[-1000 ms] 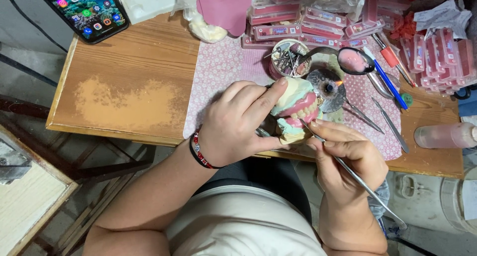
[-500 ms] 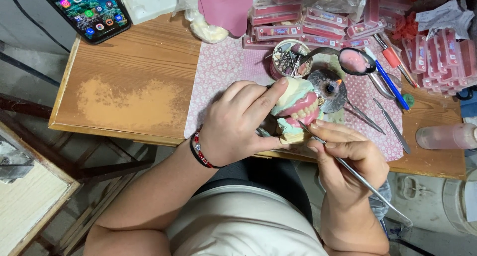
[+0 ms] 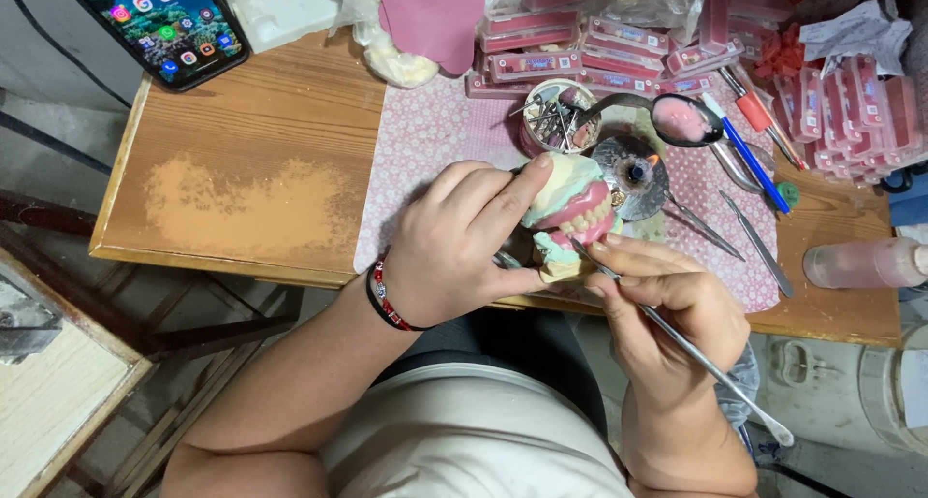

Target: A person refines a dental mold by applying a liquid substance and using a metal probe to shape and adjust the details of the artificial teeth.

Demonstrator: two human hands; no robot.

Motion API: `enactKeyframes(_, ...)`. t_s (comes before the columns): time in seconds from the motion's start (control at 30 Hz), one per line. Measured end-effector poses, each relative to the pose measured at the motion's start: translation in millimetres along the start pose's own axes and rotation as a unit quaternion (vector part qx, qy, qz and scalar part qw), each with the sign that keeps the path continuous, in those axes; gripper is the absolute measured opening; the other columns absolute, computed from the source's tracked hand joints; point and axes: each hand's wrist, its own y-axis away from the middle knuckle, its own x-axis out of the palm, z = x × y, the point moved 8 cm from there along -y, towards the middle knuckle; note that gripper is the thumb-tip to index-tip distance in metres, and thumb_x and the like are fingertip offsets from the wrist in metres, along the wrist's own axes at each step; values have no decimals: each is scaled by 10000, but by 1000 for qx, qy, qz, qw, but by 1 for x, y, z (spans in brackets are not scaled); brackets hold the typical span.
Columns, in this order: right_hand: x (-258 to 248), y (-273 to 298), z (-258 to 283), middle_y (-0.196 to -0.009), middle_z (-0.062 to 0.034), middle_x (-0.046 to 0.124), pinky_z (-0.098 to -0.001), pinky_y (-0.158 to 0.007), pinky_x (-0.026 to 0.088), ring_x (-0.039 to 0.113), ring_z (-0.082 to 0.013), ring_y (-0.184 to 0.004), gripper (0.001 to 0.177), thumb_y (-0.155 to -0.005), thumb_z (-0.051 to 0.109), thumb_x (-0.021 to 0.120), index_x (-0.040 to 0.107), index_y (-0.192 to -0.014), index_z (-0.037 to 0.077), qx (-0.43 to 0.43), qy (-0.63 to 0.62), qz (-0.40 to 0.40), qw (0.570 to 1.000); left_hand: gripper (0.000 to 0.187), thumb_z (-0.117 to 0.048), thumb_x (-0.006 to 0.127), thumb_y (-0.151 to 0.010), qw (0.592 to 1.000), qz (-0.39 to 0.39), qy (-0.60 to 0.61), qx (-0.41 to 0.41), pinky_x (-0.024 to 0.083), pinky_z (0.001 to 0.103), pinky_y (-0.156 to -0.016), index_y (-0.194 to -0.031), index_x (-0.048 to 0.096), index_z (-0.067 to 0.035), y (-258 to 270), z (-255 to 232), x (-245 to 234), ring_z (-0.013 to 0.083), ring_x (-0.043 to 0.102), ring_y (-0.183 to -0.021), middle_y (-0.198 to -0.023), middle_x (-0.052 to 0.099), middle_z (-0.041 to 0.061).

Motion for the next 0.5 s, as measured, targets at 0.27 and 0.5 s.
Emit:
enactKeyframes(0.27, 2, -8, 20, -1005, -265, 739, -467, -944, 653, 777, -388, -973, 221, -913, -19, 730, 516, -860, -15, 24, 37, 17, 999, 697, -521, 693, -1001, 1000, 13, 11, 8, 576, 429, -894, -1431, 565, 13, -1, -3, 1, 310, 630, -977, -1045, 629, 104)
enactKeyframes(0.5, 2, -7, 20, -972, -250, 752, -463, -872, 673, 785, -375, -909, 196, -903, -4, 739, 555, -842, -27, -25, 60, 18, 998, 775, -632, 622, -993, 999, -15, 9, 29, 611, 415, -856, -1351, 607, 56, -10, -10, -6, 305, 659, -923, -1017, 660, 126)
